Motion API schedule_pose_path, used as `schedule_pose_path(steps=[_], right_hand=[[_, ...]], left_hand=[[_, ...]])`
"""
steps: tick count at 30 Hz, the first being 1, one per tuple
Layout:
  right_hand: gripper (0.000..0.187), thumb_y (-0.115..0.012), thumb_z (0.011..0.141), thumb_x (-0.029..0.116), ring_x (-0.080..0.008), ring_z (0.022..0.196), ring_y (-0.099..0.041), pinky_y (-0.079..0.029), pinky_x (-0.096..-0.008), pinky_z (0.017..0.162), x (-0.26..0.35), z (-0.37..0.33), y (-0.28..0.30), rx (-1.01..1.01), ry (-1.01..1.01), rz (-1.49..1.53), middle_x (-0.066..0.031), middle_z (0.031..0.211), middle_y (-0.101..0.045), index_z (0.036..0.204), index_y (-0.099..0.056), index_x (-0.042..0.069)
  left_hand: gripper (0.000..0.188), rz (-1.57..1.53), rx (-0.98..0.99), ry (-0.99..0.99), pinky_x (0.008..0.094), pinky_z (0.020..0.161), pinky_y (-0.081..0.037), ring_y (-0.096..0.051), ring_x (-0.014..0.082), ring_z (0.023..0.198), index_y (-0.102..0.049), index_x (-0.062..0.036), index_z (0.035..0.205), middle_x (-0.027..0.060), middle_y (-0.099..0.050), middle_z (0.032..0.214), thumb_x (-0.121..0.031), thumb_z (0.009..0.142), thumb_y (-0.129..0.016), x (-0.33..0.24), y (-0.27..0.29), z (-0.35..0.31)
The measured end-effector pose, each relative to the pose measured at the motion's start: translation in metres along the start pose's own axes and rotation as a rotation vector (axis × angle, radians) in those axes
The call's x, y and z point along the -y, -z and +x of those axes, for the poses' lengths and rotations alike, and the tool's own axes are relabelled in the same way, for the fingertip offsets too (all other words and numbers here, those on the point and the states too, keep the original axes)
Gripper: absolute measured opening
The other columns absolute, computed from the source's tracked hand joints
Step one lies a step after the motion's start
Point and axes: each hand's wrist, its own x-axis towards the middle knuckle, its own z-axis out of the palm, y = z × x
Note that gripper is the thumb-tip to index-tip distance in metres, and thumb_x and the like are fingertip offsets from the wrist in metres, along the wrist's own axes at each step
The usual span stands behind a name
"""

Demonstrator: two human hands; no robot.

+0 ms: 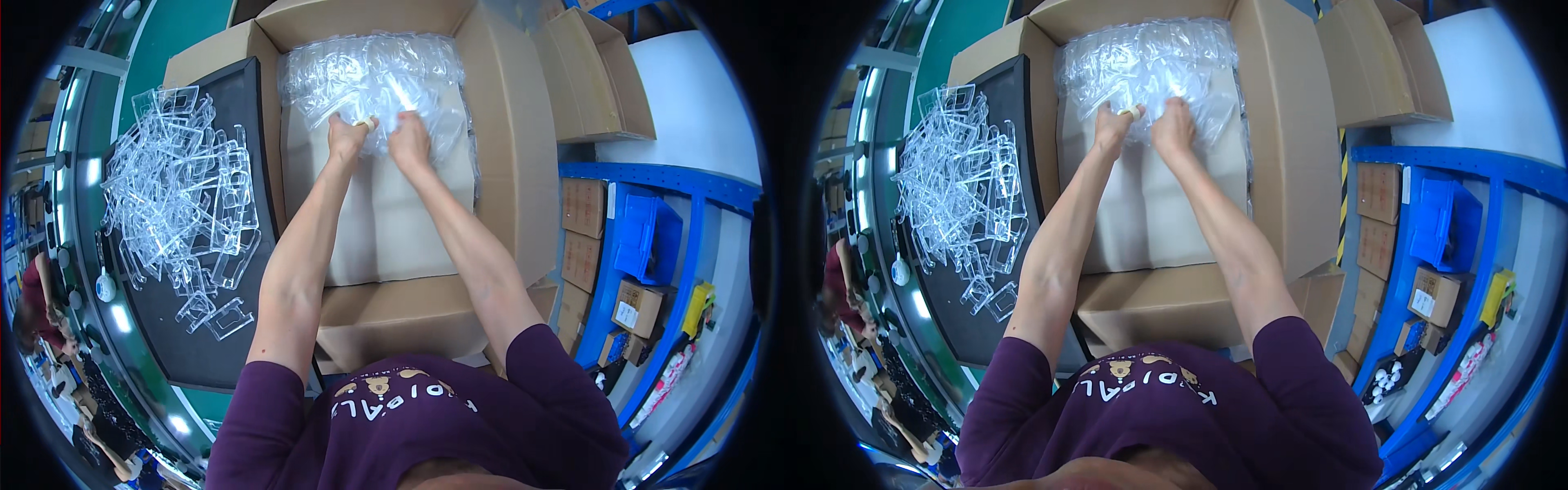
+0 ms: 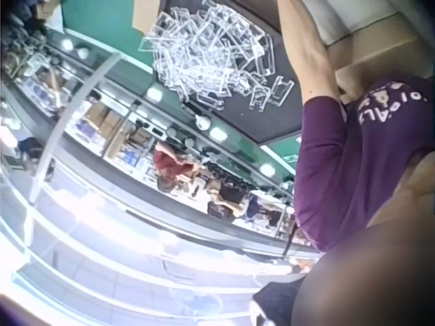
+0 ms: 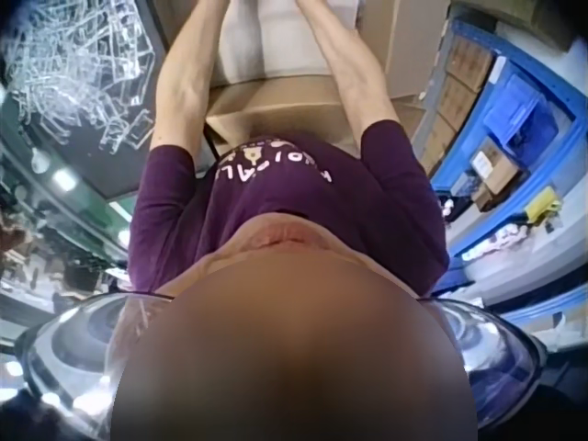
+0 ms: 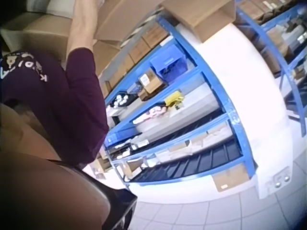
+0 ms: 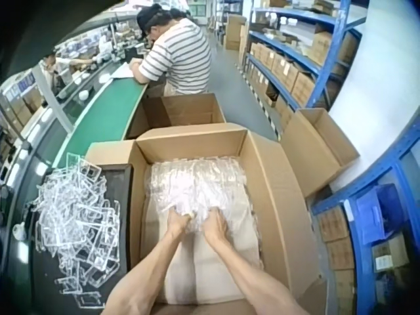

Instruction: Packaging small components into plastic bags and using a handheld device at a factory workstation.

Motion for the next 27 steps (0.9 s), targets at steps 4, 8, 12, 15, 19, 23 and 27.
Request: schedule_pose_path(steps=[4, 8, 12, 15, 19, 23, 27], right_hand=[[0.037, -0.056, 0.077, 0.019, -0.0370, 0.108, -0.046, -0.041, -0.0383, 0.087, -0.005, -0.008, 0.020, -0.070, 0.263, -0.156, -0.0222, 0.115, -0.049, 0.110, -0.051, 0.003], [0.057, -0.062, 0.075, 0.023, -0.0376, 0.107, -0.048, -0.039, -0.0395, 0.090, -0.011, -0.018, 0.056, -0.210, -0.054, -0.388, -0.0234, 0.116, -0.048, 0.122, -0.040, -0.001], [0.067, -0.063, 0.075, 0.028, -0.0364, 0.107, -0.048, -0.039, -0.0404, 0.090, -0.046, -0.037, 0.036, -0.202, -0.172, -0.335, -0.0228, 0.116, -0.048, 0.127, -0.033, -0.002], [0.066, -0.064, 0.075, 0.027, -0.0364, 0.108, -0.048, -0.041, -0.0418, 0.088, -0.068, -0.005, 0.016, -0.304, 0.081, -0.122, -0.0240, 0.117, -0.047, 0.125, -0.034, -0.003], [0.062, -0.065, 0.075, 0.030, -0.0304, 0.106, -0.051, -0.042, -0.0390, 0.085, -0.062, 0.055, 0.017, -0.194, 0.027, 0.074, -0.0209, 0.115, -0.051, 0.120, -0.041, -0.005], [0.051, -0.066, 0.076, 0.030, -0.0237, 0.100, -0.054, -0.043, -0.0350, 0.081, -0.038, 0.077, 0.011, -0.035, -0.088, 0.351, -0.0159, 0.107, -0.057, 0.111, -0.052, -0.005], [0.041, -0.064, 0.079, 0.029, -0.0202, 0.096, -0.055, -0.044, -0.0333, 0.079, -0.009, 0.064, -0.007, -0.063, -0.149, 0.483, -0.0120, 0.101, -0.060, 0.105, -0.057, -0.002]], left_hand=[[0.089, -0.029, 0.121, 0.089, 0.0349, 0.087, -0.041, -0.051, 0.0285, 0.106, -0.034, 0.0118, 0.123, 0.0237, -0.049, 0.115, -0.033, 0.060, -0.080, -0.005, 0.019, 0.002], [0.083, 0.011, 0.096, 0.050, 0.0358, 0.085, -0.042, -0.053, 0.0285, 0.101, -0.040, 0.0102, 0.119, 0.0221, -0.052, 0.111, -0.033, 0.060, -0.080, -0.004, 0.018, 0.012], [0.079, 0.092, 0.016, 0.082, 0.0368, 0.083, -0.043, -0.055, 0.0283, 0.099, -0.045, 0.0086, 0.116, 0.0206, -0.054, 0.108, -0.037, 0.061, -0.078, -0.023, 0.018, 0.016], [0.080, 0.079, 0.156, 0.193, 0.0372, 0.084, -0.043, -0.054, 0.0287, 0.100, -0.045, 0.0085, 0.116, 0.0205, -0.054, 0.108, -0.041, 0.062, -0.077, -0.033, 0.024, 0.019], [0.090, 0.060, 0.232, 0.115, 0.0369, 0.087, -0.041, -0.051, 0.0297, 0.105, -0.038, 0.0113, 0.120, 0.0226, -0.051, 0.113, -0.046, 0.062, -0.076, -0.023, 0.022, 0.038], [0.096, 0.027, 0.163, -0.046, 0.0363, 0.087, -0.040, -0.049, 0.0294, 0.106, -0.033, 0.0127, 0.123, 0.0236, -0.048, 0.115, -0.044, 0.061, -0.077, -0.024, 0.003, 0.040], [0.095, -0.065, 0.129, -0.136, 0.0353, 0.088, -0.039, -0.049, 0.0284, 0.104, -0.033, 0.0114, 0.124, 0.0221, -0.048, 0.115, -0.043, 0.060, -0.078, -0.026, -0.007, 0.028]])
